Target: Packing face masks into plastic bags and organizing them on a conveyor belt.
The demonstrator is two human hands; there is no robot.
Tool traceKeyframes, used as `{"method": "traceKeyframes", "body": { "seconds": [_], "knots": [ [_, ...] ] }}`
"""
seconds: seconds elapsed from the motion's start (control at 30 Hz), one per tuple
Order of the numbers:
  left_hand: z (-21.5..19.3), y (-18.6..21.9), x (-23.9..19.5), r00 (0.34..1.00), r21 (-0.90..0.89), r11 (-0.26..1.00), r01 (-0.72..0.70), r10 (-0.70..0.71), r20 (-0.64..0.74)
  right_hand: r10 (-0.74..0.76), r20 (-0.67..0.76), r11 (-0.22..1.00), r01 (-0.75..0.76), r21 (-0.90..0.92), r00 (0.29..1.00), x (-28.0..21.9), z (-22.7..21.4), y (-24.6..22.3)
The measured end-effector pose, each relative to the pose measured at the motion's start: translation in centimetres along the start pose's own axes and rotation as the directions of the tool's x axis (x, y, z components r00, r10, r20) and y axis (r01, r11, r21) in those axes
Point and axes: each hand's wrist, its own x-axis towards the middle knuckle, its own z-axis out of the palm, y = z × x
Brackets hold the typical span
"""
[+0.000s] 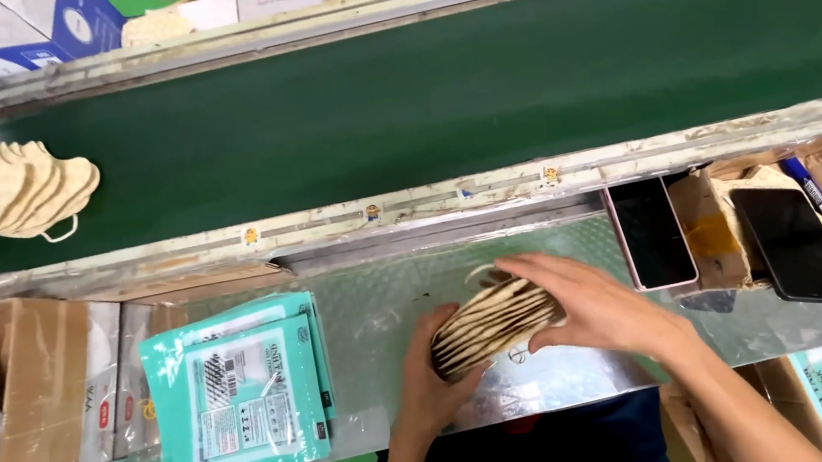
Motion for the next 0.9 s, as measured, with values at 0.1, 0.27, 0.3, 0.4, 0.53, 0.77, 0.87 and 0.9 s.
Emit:
{"method": "traceKeyframes", "body": {
  "seconds": [0.1,0.27,0.3,0.4,0.53,0.77,0.87,0.9],
  "knots": [
    [0.2,-1.8,-0.8,0.998,-0.016,0.998,-0.066,0.066,-0.006,-0.135,-0.185,0.973,0.094,-0.211,0.973,-1.4,0.8,0.1],
    [0.2,-0.8,-0.3,0.998,-0.093,0.994,-0.063,0.062,-0.013,-0.214,-0.409,0.908,0.027,-0.418,0.887,-2.7,2.1,-1.8],
    [0.3,-0.3,-0.1,0.983,-0.041,0.982,-0.183,0.183,-0.017,-0.207,-0.382,0.891,0.013,-0.453,0.901,-2.8,2.4,-2.0],
    [0.3,-0.7,-0.3,0.956,-0.062,0.954,-0.292,0.292,-0.006,-0.254,-0.317,0.889,0.091,-0.449,0.914,-2.9,2.4,-2.5],
    [0.1,-0.7,-0.6,0.956,0.064,0.958,-0.280,0.284,-0.070,-0.253,-0.271,0.930,0.156,-0.333,0.929,-3.0,2.2,-2.6],
    [0.3,-1.0,-0.8,0.973,-0.006,0.974,-0.228,0.228,-0.030,-0.338,-0.436,0.909,0.169,-0.381,0.834,-2.5,3.9,-1.4],
    [0.4,-1.1,-0.6,0.980,-0.032,0.980,-0.195,0.194,-0.040,-0.353,-0.552,0.920,0.173,-0.352,0.755,-1.8,3.8,-1.4],
    [0.4,-1.0,-0.6,0.977,-0.022,0.978,-0.208,0.207,-0.047,-0.378,-0.528,0.909,0.196,-0.368,0.761,-1.7,3.8,-1.2]
  ]
}}
